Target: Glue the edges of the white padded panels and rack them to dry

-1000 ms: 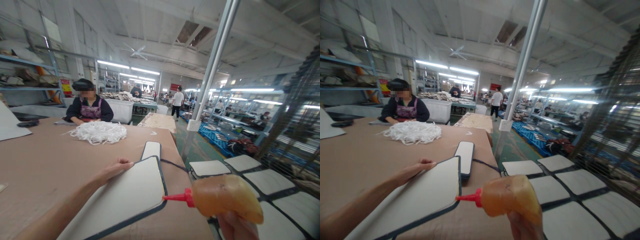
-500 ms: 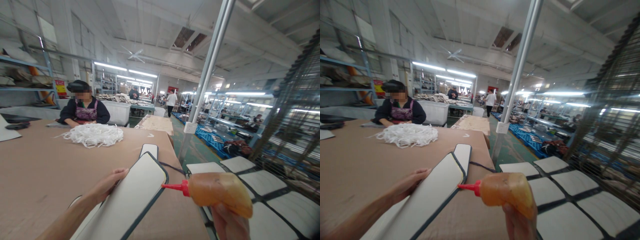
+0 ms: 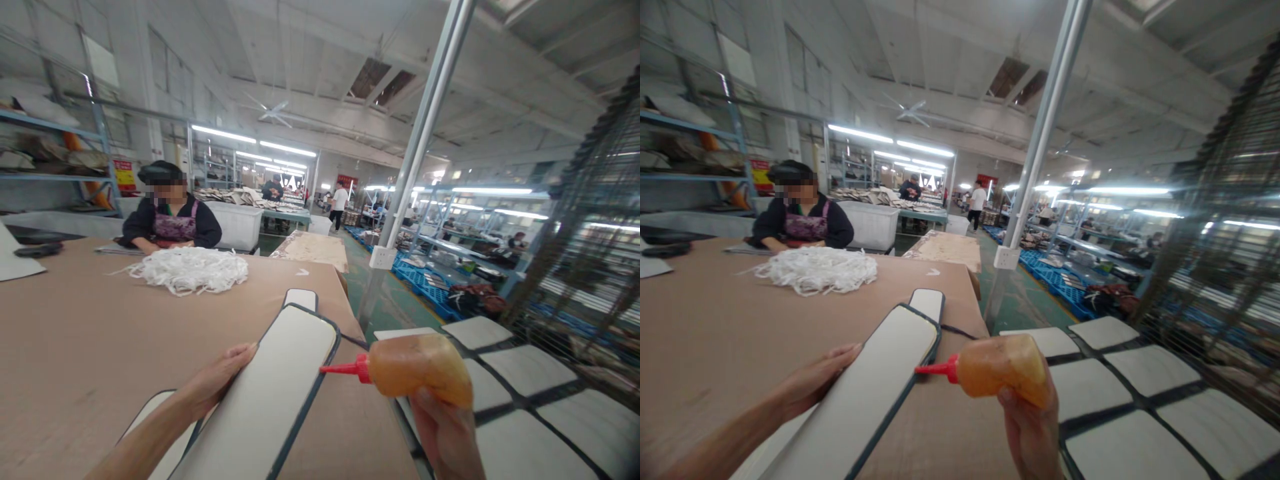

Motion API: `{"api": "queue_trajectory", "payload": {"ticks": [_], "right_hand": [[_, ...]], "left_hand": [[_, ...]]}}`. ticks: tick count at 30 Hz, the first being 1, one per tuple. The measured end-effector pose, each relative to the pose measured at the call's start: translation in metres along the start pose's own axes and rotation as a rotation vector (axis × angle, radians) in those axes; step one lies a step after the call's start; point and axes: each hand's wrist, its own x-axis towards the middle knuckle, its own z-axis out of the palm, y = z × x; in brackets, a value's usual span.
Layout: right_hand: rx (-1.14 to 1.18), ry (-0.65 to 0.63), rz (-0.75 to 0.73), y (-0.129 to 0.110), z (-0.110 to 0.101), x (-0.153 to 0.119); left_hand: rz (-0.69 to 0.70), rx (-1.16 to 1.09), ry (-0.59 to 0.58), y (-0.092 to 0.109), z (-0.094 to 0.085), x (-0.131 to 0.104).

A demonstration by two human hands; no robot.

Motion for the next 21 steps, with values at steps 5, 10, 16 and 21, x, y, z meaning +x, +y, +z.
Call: {"api": "queue_trajectory", "payload": {"ticks": [5,10,16,21], "right_hand": [[0.007,-0.062,-0.001,0.009,-0.003,0.001],[-0.021,-0.043,0.057,0.008,0.002,-0.003],[-0.025,-0.069,0.107,0.007,0.006,-0.007],[-0.024,-0.072,0.140,0.006,0.009,-0.011]], "left_hand": [[-0.017,-0.081,0.007,-0.007,-0.003,0.005],[-0.002,-0.106,-0.019,-0.007,-0.002,0.007],[-0.031,-0.114,0.028,-0.004,0.003,0.008],[-0.039,-0.120,0.030,-0.001,0.005,0.010]]}}
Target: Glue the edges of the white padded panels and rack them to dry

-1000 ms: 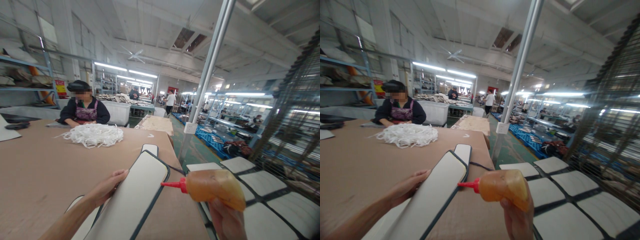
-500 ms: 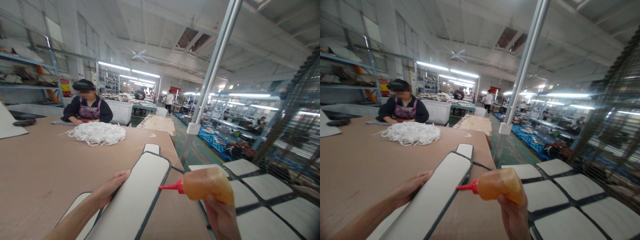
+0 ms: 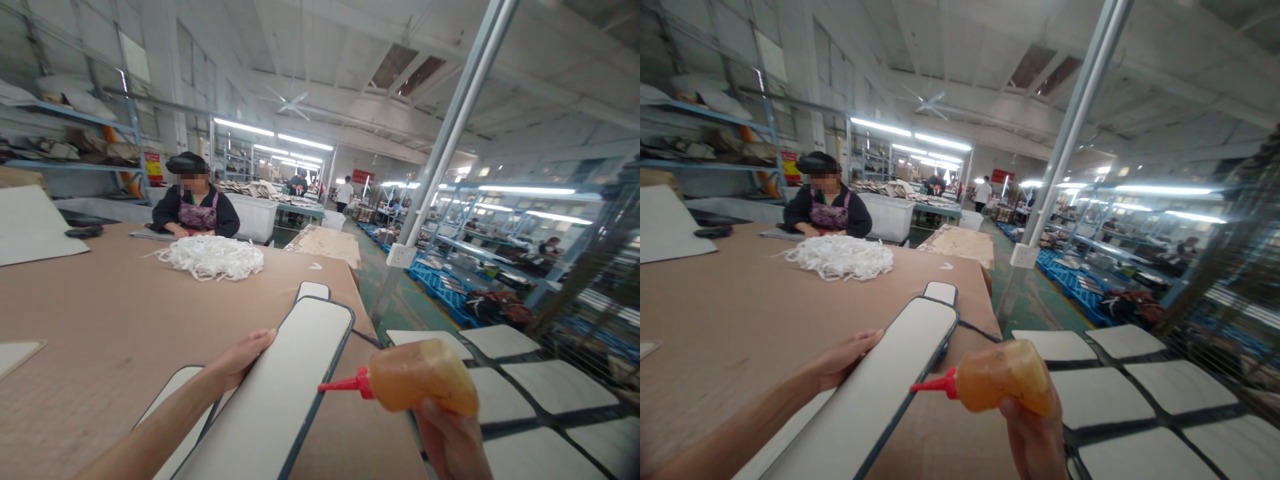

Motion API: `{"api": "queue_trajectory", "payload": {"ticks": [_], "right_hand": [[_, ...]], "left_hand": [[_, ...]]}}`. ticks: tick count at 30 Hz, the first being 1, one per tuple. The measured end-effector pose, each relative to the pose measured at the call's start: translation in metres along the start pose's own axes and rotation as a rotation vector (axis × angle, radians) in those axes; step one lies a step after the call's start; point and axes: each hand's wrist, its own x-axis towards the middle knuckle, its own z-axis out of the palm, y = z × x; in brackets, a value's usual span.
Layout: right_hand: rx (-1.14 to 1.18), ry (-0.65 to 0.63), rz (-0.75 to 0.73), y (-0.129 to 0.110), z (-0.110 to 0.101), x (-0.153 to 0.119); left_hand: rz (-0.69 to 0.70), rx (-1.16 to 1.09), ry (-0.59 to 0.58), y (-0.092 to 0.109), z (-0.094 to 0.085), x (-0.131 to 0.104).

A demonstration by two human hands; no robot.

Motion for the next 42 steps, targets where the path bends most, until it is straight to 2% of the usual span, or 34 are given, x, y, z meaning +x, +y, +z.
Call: {"api": "queue_trajectory", "payload": {"ticks": [8,19,24,28,42], "right_hand": [[-0.018,-0.013,0.048,0.001,0.000,-0.007],[-0.095,-0.013,0.049,0.009,0.001,-0.019],[-0.085,0.013,0.079,0.005,-0.001,-0.013],[-0.053,0.031,0.028,0.002,0.000,-0.005],[-0.109,-0.042,0.080,0.016,-0.011,-0.022]], "left_hand": [[-0.014,-0.025,-0.017,0.000,0.002,0.004],[0.001,-0.027,0.019,0.007,0.006,0.016],[0.004,-0.018,0.006,0.009,0.007,0.017],[0.010,-0.011,0.000,0.009,0.007,0.016],[-0.006,-0.017,0.008,0.009,0.002,0.026]]}}
